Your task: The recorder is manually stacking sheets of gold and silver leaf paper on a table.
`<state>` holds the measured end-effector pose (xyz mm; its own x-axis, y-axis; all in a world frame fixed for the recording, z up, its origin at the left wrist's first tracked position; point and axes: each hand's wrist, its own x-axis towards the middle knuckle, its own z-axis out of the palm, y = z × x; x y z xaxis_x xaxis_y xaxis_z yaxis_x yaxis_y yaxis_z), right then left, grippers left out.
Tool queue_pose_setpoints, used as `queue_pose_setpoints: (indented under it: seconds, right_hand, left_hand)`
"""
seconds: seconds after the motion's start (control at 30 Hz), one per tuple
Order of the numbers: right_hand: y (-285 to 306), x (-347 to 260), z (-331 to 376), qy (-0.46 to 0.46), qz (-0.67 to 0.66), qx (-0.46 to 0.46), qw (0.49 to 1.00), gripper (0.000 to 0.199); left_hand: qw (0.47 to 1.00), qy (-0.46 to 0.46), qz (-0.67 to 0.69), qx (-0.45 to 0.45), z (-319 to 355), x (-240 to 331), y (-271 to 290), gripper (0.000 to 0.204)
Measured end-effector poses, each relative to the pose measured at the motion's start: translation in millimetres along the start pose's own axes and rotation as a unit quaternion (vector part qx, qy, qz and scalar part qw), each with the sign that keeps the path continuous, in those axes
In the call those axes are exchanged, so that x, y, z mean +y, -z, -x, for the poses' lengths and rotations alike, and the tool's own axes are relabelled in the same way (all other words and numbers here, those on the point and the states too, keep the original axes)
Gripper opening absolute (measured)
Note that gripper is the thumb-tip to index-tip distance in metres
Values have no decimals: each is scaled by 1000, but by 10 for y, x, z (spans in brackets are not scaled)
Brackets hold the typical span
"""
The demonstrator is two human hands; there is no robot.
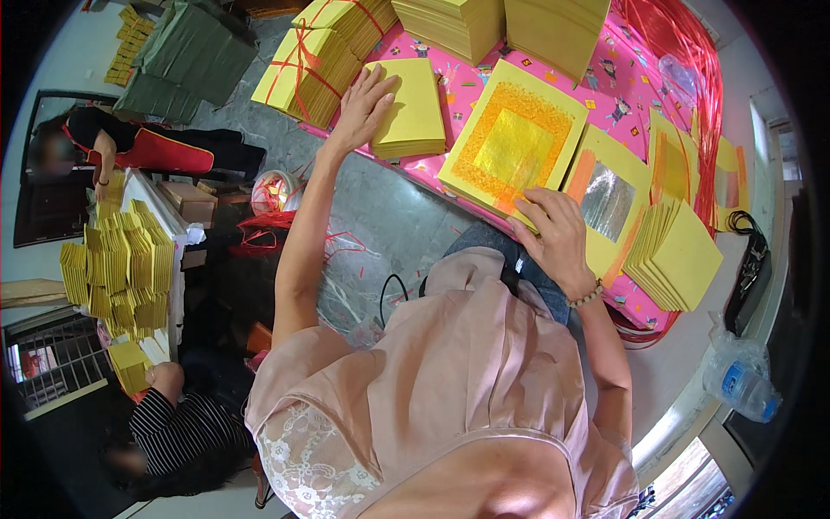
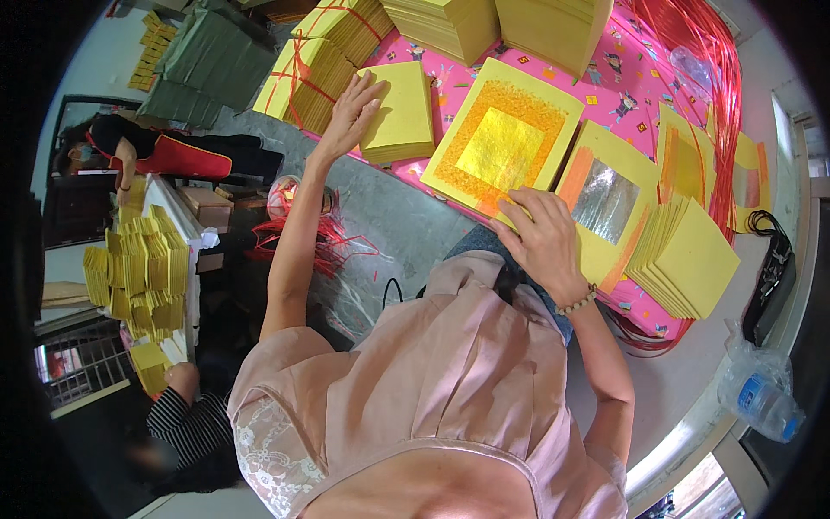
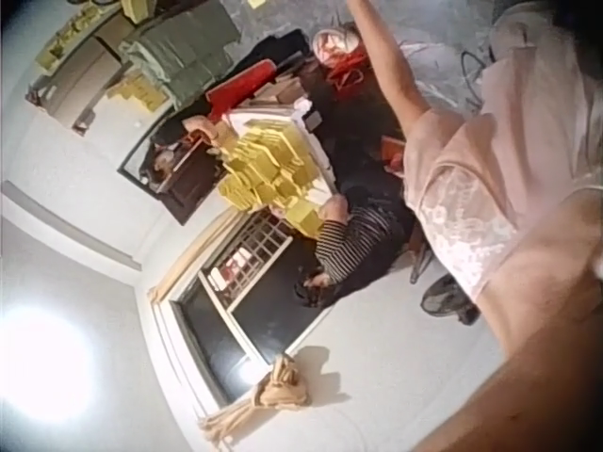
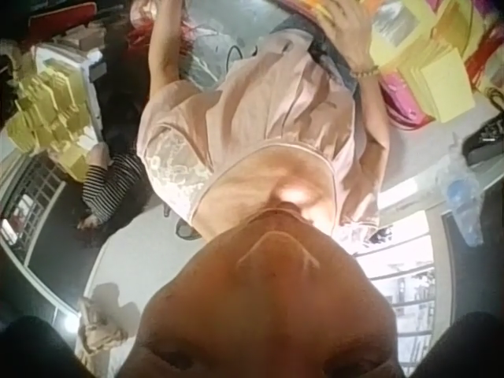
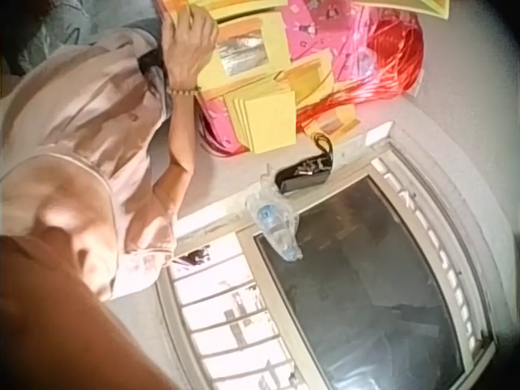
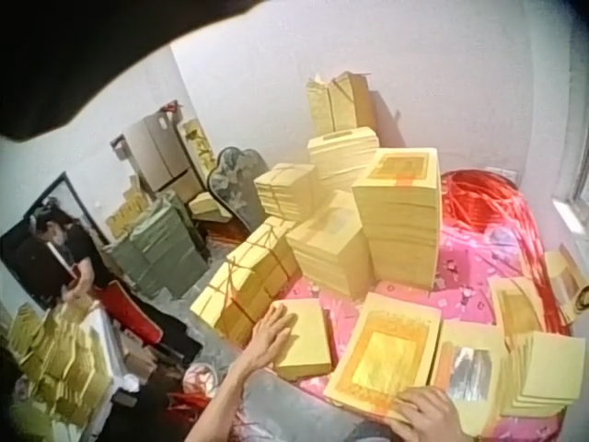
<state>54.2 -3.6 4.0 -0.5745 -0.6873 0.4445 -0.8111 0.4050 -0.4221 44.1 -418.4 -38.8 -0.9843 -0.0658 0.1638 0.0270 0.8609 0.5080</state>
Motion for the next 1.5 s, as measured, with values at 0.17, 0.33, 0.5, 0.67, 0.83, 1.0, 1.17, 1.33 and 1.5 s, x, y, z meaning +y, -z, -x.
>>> queue_pose_setpoints:
  seconds: [0.17, 0.33, 0.5, 0.67, 0.83, 1.0, 1.17, 1.33, 1.5]
  right_hand:
    - [-19, -16, 0, -9, -10, 2, 1000, 26]
    - [-30, -13, 7, -13, -9, 2, 1000, 27]
    - [-35, -8, 9, -14, -7, 0, 1000, 26]
    - [-25, -22, 0, -13, -6, 7, 1000, 24]
    - [-23, -23, -30, -13, -5, 15, 1000, 21]
    - [9, -13, -102, -36, -35, 37, 998, 12]
    - [60, 39, -177, -102, -84, 29, 991, 14]
    - [121, 60, -255, -187, -157, 9, 970, 18]
    - [176, 235, -388, -249, -166, 36, 954, 21]
  left_hand:
    - [1000, -23, 16, 13, -4, 17, 79, 49]
    - [997, -18, 53, 57, 110, 160, 152, 43]
    - [994, -9, 62, 92, 306, 249, 307, 35]
    - [992, 11, 89, 94, 469, 363, 418, 29]
    - [991, 5, 93, 94, 484, 596, 499, 27]
    - [990, -46, 125, 56, 375, 974, 521, 26]
    - [983, -118, 123, -73, 239, 1423, 362, 45]
    - [968, -197, 74, -138, 133, 1639, 166, 56]
    - [965, -259, 6, 36, 59, 1821, 11, 57]
